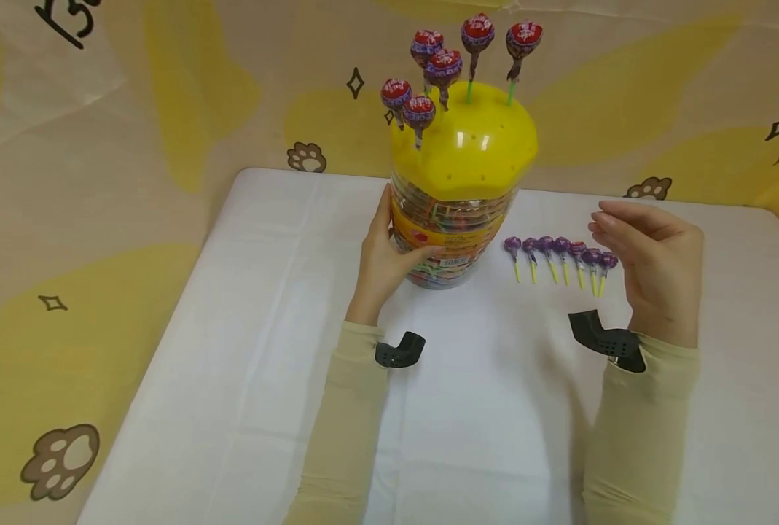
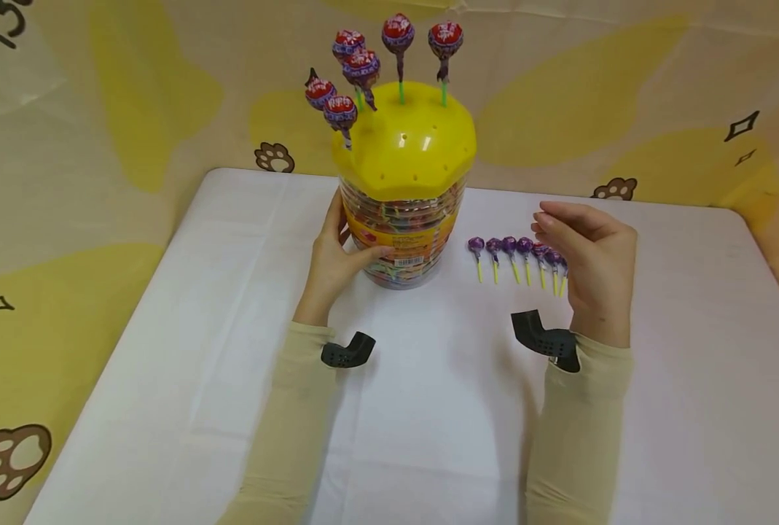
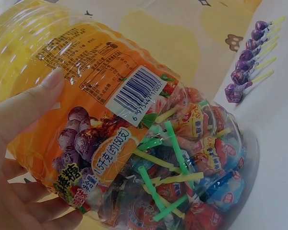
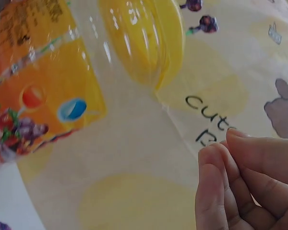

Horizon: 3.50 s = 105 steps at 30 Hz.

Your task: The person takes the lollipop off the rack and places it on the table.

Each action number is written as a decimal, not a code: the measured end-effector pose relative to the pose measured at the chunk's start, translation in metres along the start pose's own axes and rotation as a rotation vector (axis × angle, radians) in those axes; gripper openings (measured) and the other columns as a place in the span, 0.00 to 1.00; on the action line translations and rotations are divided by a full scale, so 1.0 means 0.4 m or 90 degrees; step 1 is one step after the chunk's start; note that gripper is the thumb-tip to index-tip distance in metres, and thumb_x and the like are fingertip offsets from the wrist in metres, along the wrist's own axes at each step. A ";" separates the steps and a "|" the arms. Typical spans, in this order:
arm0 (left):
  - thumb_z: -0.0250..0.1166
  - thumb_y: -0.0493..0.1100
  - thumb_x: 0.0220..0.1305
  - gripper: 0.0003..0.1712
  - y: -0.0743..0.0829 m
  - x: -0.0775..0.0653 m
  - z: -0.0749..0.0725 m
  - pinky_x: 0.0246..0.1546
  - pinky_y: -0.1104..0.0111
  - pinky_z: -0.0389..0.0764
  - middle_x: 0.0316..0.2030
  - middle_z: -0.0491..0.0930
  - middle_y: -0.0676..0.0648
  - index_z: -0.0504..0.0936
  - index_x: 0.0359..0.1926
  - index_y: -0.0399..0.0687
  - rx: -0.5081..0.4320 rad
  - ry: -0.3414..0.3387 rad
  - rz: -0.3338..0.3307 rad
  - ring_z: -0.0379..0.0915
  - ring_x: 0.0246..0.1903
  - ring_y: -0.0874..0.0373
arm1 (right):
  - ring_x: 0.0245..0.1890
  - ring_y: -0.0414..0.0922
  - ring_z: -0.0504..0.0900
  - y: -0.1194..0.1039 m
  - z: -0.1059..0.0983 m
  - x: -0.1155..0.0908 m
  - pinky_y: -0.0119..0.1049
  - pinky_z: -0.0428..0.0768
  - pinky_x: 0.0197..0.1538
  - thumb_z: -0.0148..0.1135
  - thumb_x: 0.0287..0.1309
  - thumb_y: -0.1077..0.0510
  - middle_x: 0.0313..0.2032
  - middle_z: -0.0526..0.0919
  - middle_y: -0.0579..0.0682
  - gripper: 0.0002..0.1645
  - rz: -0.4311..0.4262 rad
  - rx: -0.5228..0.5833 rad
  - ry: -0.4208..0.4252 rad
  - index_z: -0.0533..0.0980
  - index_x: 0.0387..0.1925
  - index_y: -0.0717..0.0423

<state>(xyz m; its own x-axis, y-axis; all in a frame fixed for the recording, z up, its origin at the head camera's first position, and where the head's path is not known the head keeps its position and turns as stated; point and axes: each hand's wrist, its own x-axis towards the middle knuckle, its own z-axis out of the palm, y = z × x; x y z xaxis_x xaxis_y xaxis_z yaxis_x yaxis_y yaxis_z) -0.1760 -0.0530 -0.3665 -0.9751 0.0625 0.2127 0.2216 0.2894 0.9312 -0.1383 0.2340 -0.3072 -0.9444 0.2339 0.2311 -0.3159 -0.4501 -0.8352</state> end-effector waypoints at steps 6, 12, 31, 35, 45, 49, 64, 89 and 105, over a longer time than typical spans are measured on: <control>0.74 0.45 0.50 0.60 0.003 0.000 -0.001 0.66 0.60 0.59 0.71 0.51 0.46 0.44 0.74 0.46 0.002 0.001 0.000 0.51 0.68 0.54 | 0.26 0.52 0.83 -0.011 0.049 0.005 0.38 0.83 0.38 0.64 0.46 0.79 0.29 0.83 0.63 0.13 -0.017 -0.015 -0.015 0.77 0.37 0.82; 0.75 0.44 0.49 0.60 0.003 0.000 0.000 0.67 0.61 0.59 0.71 0.52 0.46 0.44 0.74 0.47 0.001 0.002 -0.002 0.51 0.68 0.54 | 0.27 0.52 0.83 -0.015 0.100 0.014 0.37 0.84 0.38 0.66 0.46 0.77 0.30 0.84 0.63 0.14 -0.024 -0.026 -0.039 0.77 0.38 0.81; 0.75 0.46 0.49 0.61 0.002 -0.004 -0.002 0.66 0.61 0.60 0.71 0.51 0.47 0.43 0.74 0.48 0.008 0.001 -0.008 0.51 0.68 0.54 | 0.37 0.53 0.80 -0.021 0.261 0.035 0.34 0.81 0.47 0.71 0.47 0.66 0.37 0.84 0.59 0.15 -0.018 -0.178 -0.092 0.82 0.38 0.71; 0.75 0.46 0.50 0.60 0.002 -0.004 -0.002 0.66 0.61 0.60 0.71 0.51 0.47 0.43 0.74 0.48 0.008 0.000 -0.012 0.51 0.68 0.54 | 0.42 0.52 0.79 -0.011 0.295 0.036 0.34 0.80 0.49 0.72 0.47 0.65 0.37 0.84 0.58 0.13 -0.032 -0.212 -0.091 0.83 0.37 0.67; 0.74 0.46 0.51 0.59 0.001 -0.002 -0.003 0.66 0.61 0.60 0.71 0.53 0.48 0.44 0.74 0.50 0.009 0.000 -0.016 0.52 0.68 0.55 | 0.43 0.50 0.80 0.007 0.369 0.036 0.35 0.80 0.50 0.70 0.50 0.66 0.38 0.84 0.55 0.10 -0.098 -0.292 -0.081 0.84 0.36 0.65; 0.73 0.46 0.52 0.59 0.002 -0.002 -0.004 0.66 0.62 0.60 0.71 0.52 0.48 0.43 0.74 0.49 0.013 -0.002 -0.019 0.51 0.68 0.55 | 0.40 0.48 0.82 0.017 0.388 0.039 0.35 0.81 0.48 0.70 0.50 0.65 0.38 0.85 0.54 0.10 -0.133 -0.337 -0.074 0.84 0.36 0.65; 0.73 0.45 0.52 0.58 -0.001 -0.002 -0.003 0.66 0.61 0.59 0.71 0.52 0.47 0.43 0.74 0.48 0.014 -0.002 -0.009 0.51 0.68 0.54 | 0.40 0.44 0.81 0.016 0.442 0.077 0.32 0.78 0.51 0.69 0.51 0.64 0.39 0.84 0.53 0.13 -0.139 -0.418 -0.130 0.82 0.41 0.64; 0.73 0.42 0.53 0.58 0.004 -0.001 -0.008 0.66 0.61 0.60 0.71 0.53 0.45 0.43 0.74 0.46 0.025 -0.001 -0.009 0.51 0.68 0.53 | 0.39 0.44 0.83 0.024 0.463 0.090 0.32 0.80 0.49 0.65 0.55 0.66 0.36 0.82 0.55 0.07 -0.220 -0.385 -0.099 0.80 0.36 0.66; 0.74 0.46 0.51 0.59 0.000 -0.002 -0.008 0.67 0.61 0.59 0.71 0.53 0.49 0.44 0.74 0.51 -0.004 -0.006 -0.018 0.51 0.68 0.55 | 0.39 0.53 0.78 -0.018 0.392 0.045 0.41 0.78 0.53 0.56 0.58 0.73 0.41 0.78 0.62 0.09 -0.041 -0.058 -0.180 0.80 0.39 0.69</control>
<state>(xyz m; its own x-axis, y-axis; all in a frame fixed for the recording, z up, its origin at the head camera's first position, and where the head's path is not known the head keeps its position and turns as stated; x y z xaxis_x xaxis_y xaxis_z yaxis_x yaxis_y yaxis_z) -0.1753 -0.0560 -0.3658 -0.9810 0.0631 0.1832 0.1936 0.2846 0.9389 -0.1671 0.1065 -0.2188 -0.9145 0.0047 0.4045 -0.3790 -0.3597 -0.8526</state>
